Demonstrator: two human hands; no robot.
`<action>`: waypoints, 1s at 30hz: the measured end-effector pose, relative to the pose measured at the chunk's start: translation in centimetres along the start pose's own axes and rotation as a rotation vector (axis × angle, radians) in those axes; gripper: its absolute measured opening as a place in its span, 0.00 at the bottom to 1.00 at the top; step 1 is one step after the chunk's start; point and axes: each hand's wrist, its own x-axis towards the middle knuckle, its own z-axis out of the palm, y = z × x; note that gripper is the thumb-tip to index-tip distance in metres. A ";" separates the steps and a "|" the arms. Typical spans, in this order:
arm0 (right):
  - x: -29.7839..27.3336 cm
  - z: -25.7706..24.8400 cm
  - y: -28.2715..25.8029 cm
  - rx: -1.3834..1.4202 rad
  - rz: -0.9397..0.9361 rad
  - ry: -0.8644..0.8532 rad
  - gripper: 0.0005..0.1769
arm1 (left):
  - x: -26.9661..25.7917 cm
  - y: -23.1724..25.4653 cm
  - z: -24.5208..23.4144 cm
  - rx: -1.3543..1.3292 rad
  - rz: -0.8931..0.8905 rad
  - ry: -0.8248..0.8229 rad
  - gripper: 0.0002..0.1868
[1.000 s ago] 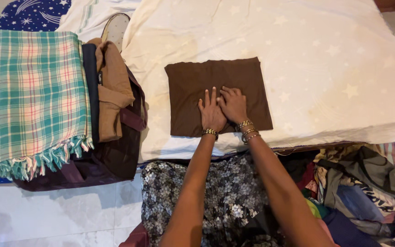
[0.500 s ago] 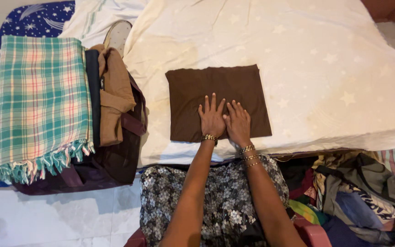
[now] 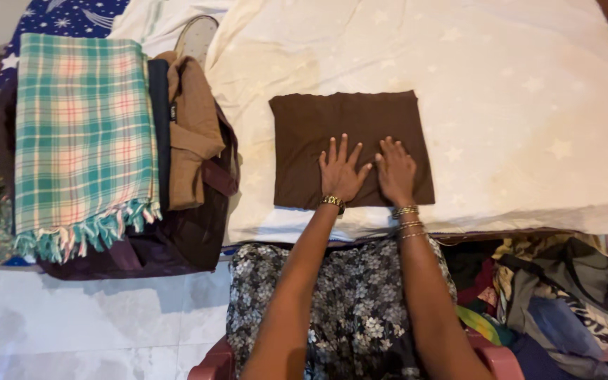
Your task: The person folds a brown cloth garment on a bed and places it into a bag.
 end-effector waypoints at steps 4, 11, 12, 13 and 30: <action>0.1 -0.5 0.7 -0.217 0.013 -0.014 0.29 | 1.3 -3.6 0.2 0.004 0.050 -0.146 0.37; 0.1 -0.8 0.3 -0.249 0.014 -0.026 0.31 | 3.1 -12.6 -1.2 0.073 0.127 0.000 0.36; 0.1 -0.7 0.4 -0.252 0.015 -0.035 0.31 | 3.5 -12.7 -1.4 0.063 0.112 -0.026 0.36; 0.0 -0.6 0.5 -0.243 0.017 -0.043 0.31 | 3.8 -12.8 -1.7 0.051 0.097 -0.053 0.35; 5.3 -0.9 3.2 -0.264 0.136 -0.048 0.36 | 9.8 -15.2 -3.2 0.022 0.010 -0.072 0.34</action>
